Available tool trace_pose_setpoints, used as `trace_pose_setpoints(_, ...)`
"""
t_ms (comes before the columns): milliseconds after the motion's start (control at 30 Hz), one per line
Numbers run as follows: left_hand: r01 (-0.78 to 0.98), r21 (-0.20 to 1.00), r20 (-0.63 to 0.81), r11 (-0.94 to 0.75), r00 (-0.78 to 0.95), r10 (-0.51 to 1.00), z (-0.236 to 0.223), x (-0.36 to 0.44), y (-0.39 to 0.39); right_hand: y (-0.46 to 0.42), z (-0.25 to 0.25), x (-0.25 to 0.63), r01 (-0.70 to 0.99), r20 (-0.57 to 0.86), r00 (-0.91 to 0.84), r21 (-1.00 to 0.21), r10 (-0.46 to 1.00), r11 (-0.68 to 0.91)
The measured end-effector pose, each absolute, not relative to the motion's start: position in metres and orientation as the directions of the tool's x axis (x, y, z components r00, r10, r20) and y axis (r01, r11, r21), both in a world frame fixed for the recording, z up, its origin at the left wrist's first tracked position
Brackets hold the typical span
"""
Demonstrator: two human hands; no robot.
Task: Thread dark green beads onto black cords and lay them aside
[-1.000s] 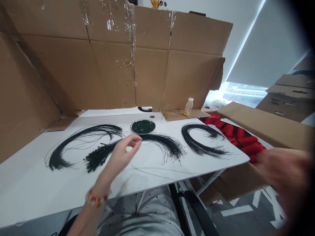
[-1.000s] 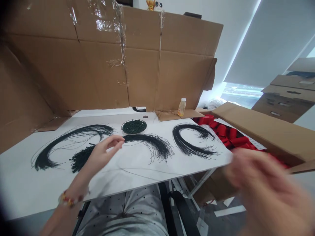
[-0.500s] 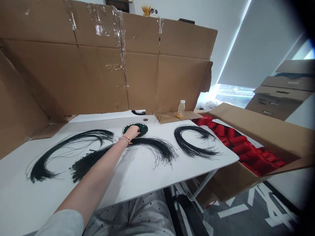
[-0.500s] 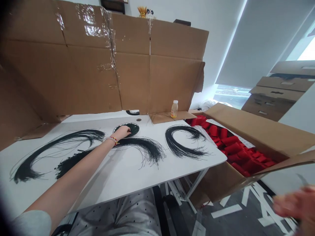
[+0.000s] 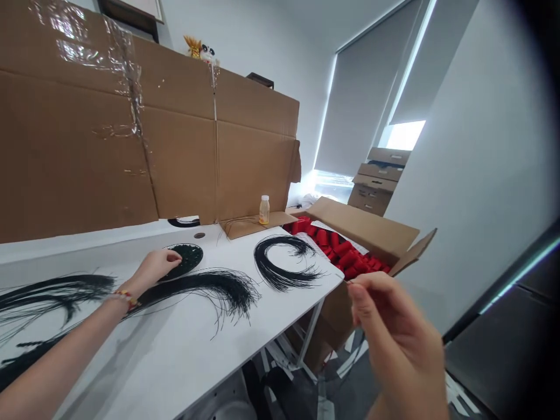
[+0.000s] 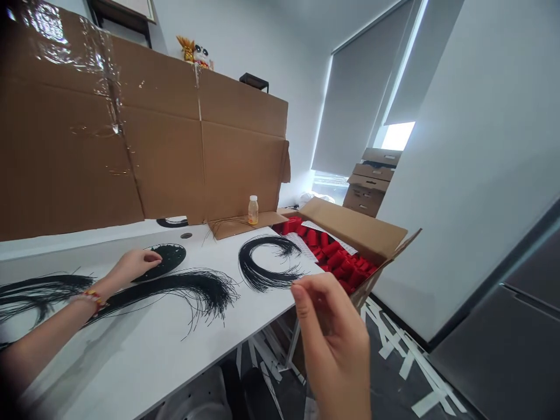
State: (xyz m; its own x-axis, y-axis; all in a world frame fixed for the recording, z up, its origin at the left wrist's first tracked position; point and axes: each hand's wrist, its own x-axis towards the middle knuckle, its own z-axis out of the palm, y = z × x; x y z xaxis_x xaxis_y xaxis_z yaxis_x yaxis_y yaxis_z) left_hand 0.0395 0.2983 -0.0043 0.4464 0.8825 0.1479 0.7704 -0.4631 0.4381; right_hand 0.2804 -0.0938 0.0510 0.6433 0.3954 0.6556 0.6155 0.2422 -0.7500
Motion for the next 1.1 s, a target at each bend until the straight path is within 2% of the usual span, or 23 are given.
trace_pose_setpoints(133,0.695,0.521,0.146,-0.496,0.499,0.854,-0.013,0.013,0.246,-0.082,0.054,0.277,0.608,0.599,0.560,-0.766,0.572,0.208)
trace_pose_setpoints(233,0.668,0.562,0.100,-0.487,0.529,0.842,-0.038,-0.011,0.202,-0.076,0.051,0.273,0.624,0.591,0.505,-0.754,0.629,0.208)
trace_pose_setpoints(467,0.594,0.585,0.144,-0.552,0.594,0.791,-0.069,-0.043,0.135,-0.069,0.040,0.260,0.620,0.548,0.353,-0.744,0.758,0.249)
trace_pose_setpoints(800,0.564,0.659,0.152,-0.498,0.549,0.822,-0.065,-0.055,0.131,-0.062,0.034,0.262,0.650,0.536,0.268,-0.714,0.801,0.260)
trace_pose_setpoints(967,0.521,0.756,0.130,-0.397,0.476,0.870,-0.063,-0.059,0.131,-0.063,0.029,0.270,0.634,0.529,0.309,-0.734,0.790,0.244)
trace_pose_setpoints(1100,0.411,0.866,0.091,-0.283,0.428,0.899,-0.056,-0.060,0.133,-0.058,0.033,0.266,0.608,0.491,0.292,-0.758,0.820,0.237)
